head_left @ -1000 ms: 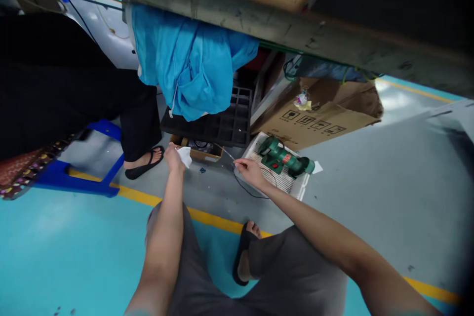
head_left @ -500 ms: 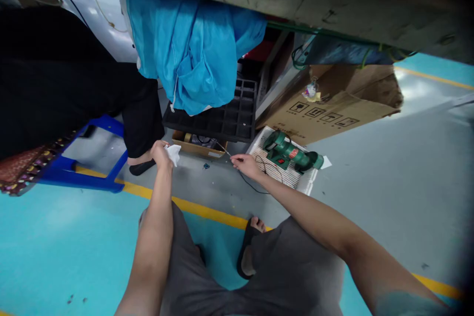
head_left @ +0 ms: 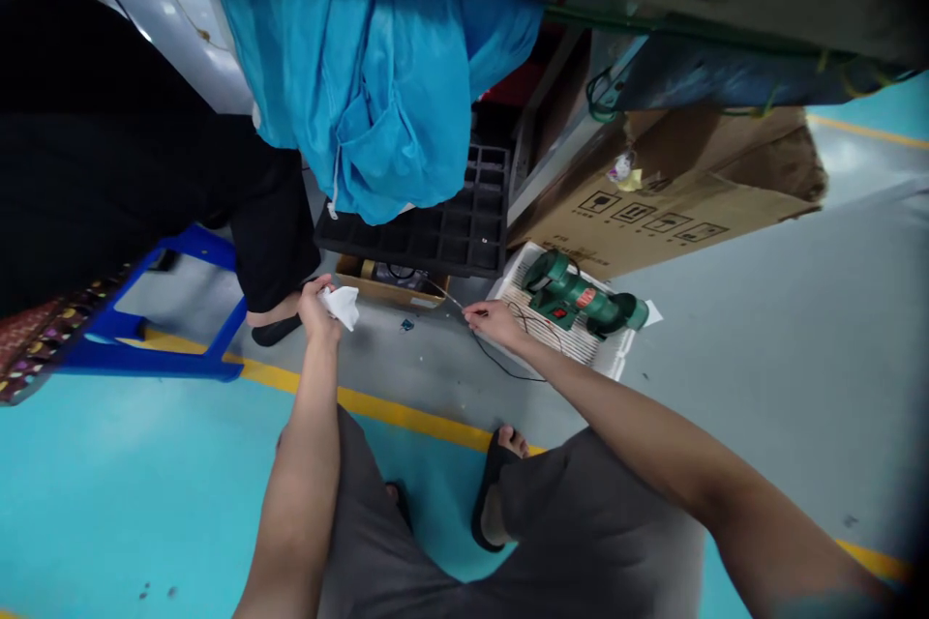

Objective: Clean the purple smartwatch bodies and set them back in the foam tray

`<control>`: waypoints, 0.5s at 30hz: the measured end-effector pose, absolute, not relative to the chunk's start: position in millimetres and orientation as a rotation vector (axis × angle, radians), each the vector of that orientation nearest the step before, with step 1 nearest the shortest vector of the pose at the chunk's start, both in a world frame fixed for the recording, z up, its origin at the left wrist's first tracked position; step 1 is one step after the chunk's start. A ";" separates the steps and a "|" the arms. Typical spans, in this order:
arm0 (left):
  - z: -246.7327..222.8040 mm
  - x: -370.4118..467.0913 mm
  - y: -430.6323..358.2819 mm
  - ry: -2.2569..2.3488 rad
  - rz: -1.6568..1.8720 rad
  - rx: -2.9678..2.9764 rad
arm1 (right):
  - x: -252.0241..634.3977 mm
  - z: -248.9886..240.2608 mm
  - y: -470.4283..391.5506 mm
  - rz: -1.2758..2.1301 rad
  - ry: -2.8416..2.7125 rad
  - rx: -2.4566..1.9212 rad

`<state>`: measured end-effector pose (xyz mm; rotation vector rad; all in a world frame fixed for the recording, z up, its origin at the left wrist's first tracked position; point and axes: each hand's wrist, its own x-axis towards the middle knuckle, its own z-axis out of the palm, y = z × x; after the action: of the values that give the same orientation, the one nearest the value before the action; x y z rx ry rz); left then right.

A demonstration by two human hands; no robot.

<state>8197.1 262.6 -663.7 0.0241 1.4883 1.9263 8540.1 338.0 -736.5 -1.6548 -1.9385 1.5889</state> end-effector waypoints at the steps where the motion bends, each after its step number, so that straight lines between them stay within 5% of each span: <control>1: -662.5 8197.9 261.5 1.484 1.918 -0.003 | 8541.1 -736.3 337.9 1.599 -1.945 -1.665; 15: -652.3 8202.4 261.1 1.470 1.830 -0.218 | 8529.5 -727.4 325.0 1.696 -1.861 -1.818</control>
<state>8202.4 261.1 -652.3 -0.2176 1.4705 1.8303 8529.5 325.0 -727.4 -1.8176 -1.8614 1.6959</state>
